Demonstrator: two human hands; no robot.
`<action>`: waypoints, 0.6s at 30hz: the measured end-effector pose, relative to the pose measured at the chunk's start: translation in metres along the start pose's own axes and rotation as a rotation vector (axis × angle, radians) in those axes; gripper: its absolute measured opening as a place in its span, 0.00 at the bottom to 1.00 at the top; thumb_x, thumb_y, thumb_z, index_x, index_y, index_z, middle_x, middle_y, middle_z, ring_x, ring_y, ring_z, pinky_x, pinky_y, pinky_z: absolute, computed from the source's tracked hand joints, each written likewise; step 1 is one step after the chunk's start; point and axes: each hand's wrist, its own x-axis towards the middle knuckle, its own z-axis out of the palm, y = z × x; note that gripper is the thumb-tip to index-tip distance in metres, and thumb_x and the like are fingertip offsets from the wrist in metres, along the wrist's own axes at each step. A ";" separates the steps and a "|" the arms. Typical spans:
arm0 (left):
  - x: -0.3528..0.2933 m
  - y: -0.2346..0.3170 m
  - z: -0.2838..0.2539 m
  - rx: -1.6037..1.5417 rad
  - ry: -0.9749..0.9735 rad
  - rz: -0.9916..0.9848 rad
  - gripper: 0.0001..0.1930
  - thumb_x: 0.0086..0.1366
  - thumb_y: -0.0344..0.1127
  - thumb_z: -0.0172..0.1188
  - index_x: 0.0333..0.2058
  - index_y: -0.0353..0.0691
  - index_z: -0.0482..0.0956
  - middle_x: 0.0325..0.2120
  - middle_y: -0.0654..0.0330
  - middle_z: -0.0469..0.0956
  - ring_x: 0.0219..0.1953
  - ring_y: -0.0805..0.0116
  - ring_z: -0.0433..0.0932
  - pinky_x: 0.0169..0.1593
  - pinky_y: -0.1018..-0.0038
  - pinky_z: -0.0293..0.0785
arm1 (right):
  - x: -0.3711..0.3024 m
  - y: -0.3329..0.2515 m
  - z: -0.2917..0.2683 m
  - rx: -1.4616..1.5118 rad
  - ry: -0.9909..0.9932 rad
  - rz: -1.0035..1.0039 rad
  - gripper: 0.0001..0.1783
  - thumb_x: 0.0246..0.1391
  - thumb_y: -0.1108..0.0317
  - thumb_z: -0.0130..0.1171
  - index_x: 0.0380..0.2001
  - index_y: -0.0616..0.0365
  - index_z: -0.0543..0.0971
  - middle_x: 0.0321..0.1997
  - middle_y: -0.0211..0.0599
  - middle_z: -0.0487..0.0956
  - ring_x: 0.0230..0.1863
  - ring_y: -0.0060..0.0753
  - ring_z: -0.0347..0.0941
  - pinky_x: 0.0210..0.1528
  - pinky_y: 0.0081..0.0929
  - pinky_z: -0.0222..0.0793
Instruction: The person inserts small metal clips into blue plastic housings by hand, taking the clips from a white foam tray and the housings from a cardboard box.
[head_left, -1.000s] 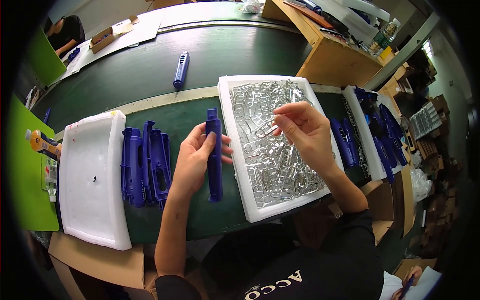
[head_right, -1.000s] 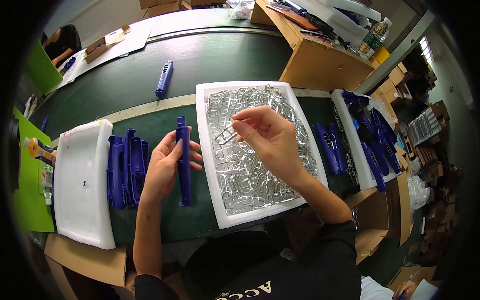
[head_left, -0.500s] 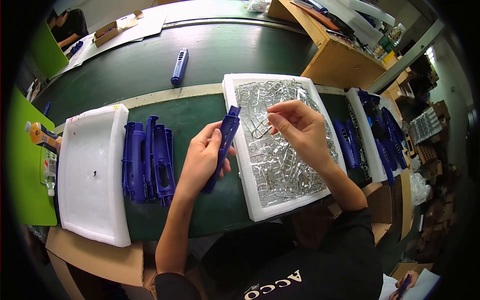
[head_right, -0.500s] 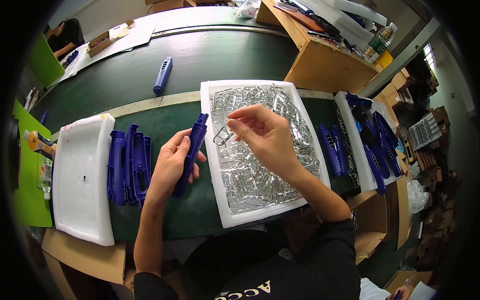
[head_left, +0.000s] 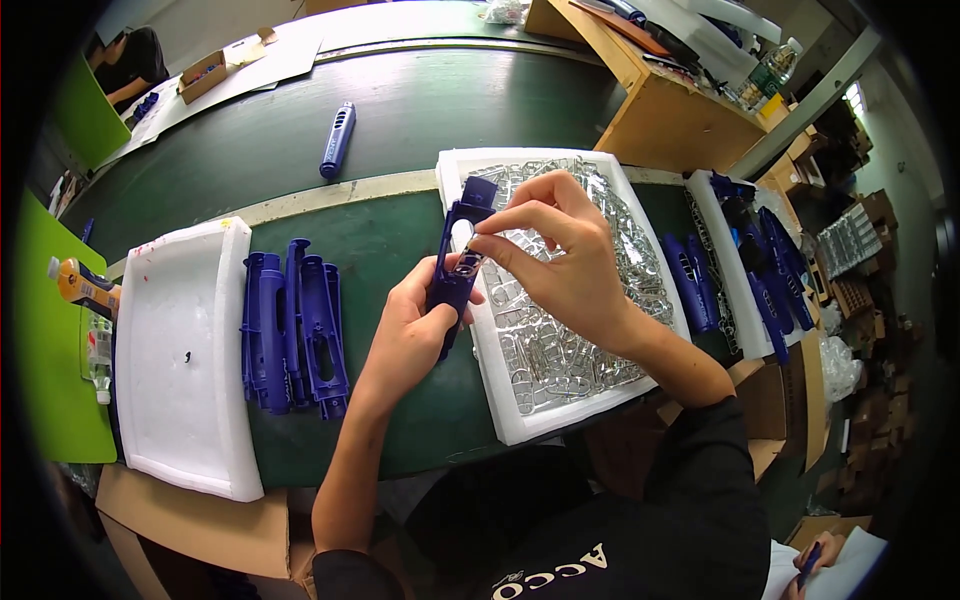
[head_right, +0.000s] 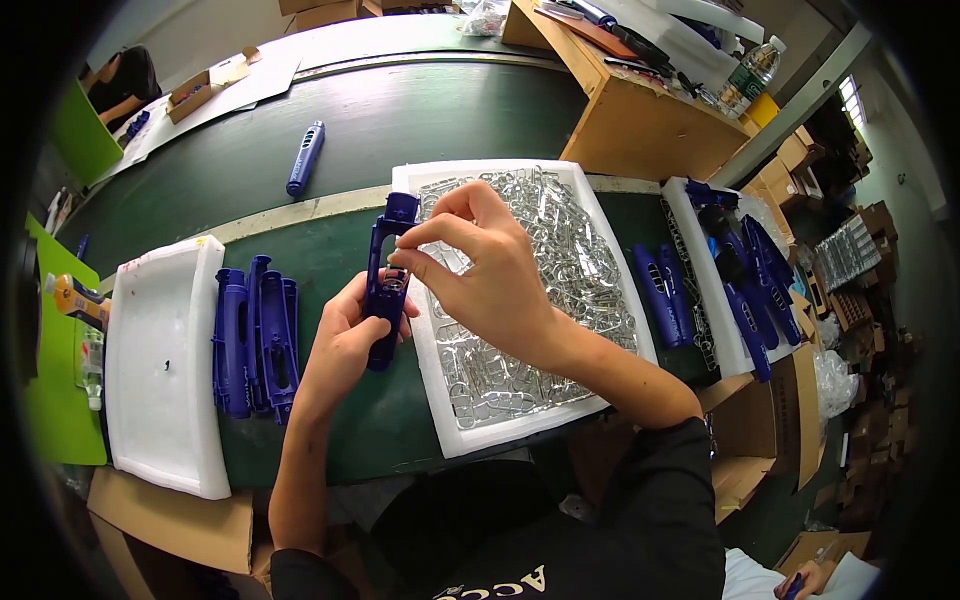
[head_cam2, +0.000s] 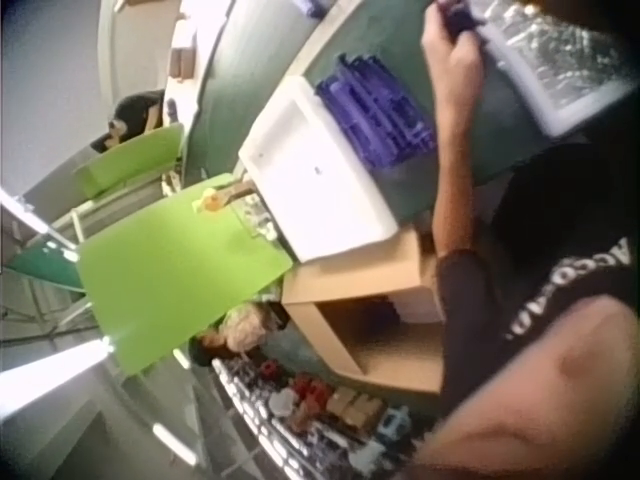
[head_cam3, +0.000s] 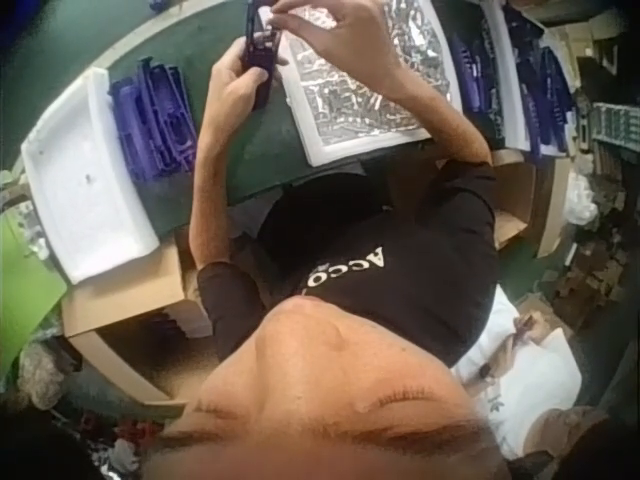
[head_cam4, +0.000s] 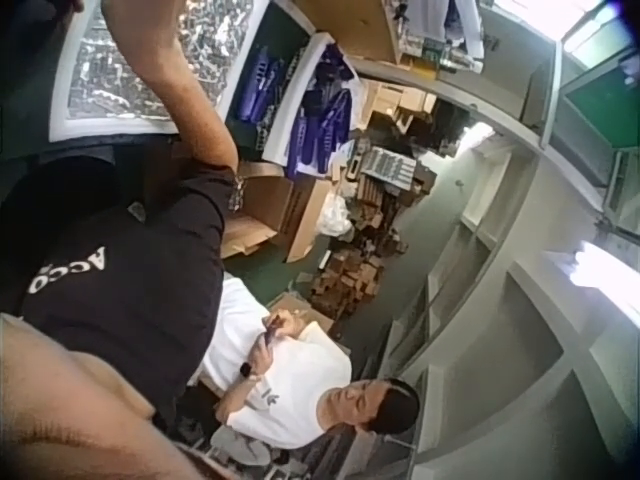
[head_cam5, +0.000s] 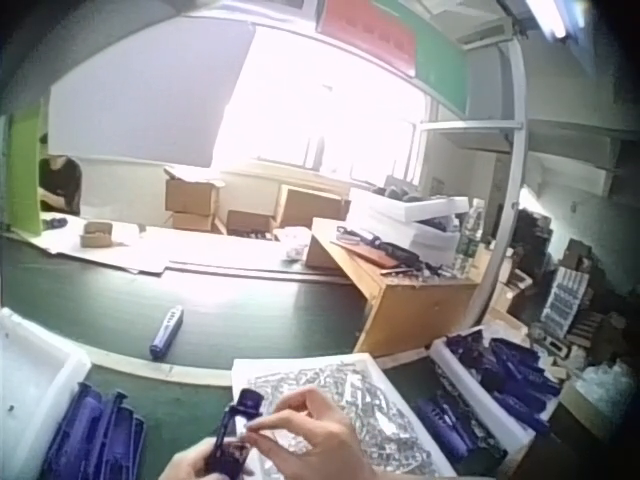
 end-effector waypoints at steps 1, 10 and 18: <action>-0.001 0.001 0.001 0.028 -0.006 0.024 0.18 0.62 0.23 0.48 0.52 0.34 0.72 0.34 0.61 0.79 0.32 0.77 0.73 0.37 0.78 0.71 | 0.001 -0.001 0.002 -0.011 0.003 -0.022 0.08 0.44 0.71 0.74 0.30 0.57 0.85 0.36 0.37 0.73 0.36 0.36 0.73 0.36 0.31 0.71; -0.003 -0.007 0.015 0.092 0.199 0.108 0.15 0.74 0.42 0.53 0.35 0.34 0.77 0.19 0.65 0.76 0.20 0.81 0.70 0.23 0.80 0.65 | -0.006 -0.004 0.020 0.050 0.100 -0.026 0.16 0.43 0.76 0.73 0.36 0.61 0.77 0.40 0.38 0.72 0.36 0.32 0.73 0.34 0.27 0.70; -0.013 0.003 0.034 0.139 0.152 0.135 0.11 0.72 0.35 0.56 0.35 0.32 0.79 0.18 0.63 0.77 0.18 0.81 0.72 0.22 0.79 0.66 | -0.036 -0.039 0.028 0.751 0.172 0.449 0.24 0.70 0.73 0.43 0.66 0.60 0.53 0.51 0.48 0.77 0.46 0.28 0.76 0.49 0.25 0.74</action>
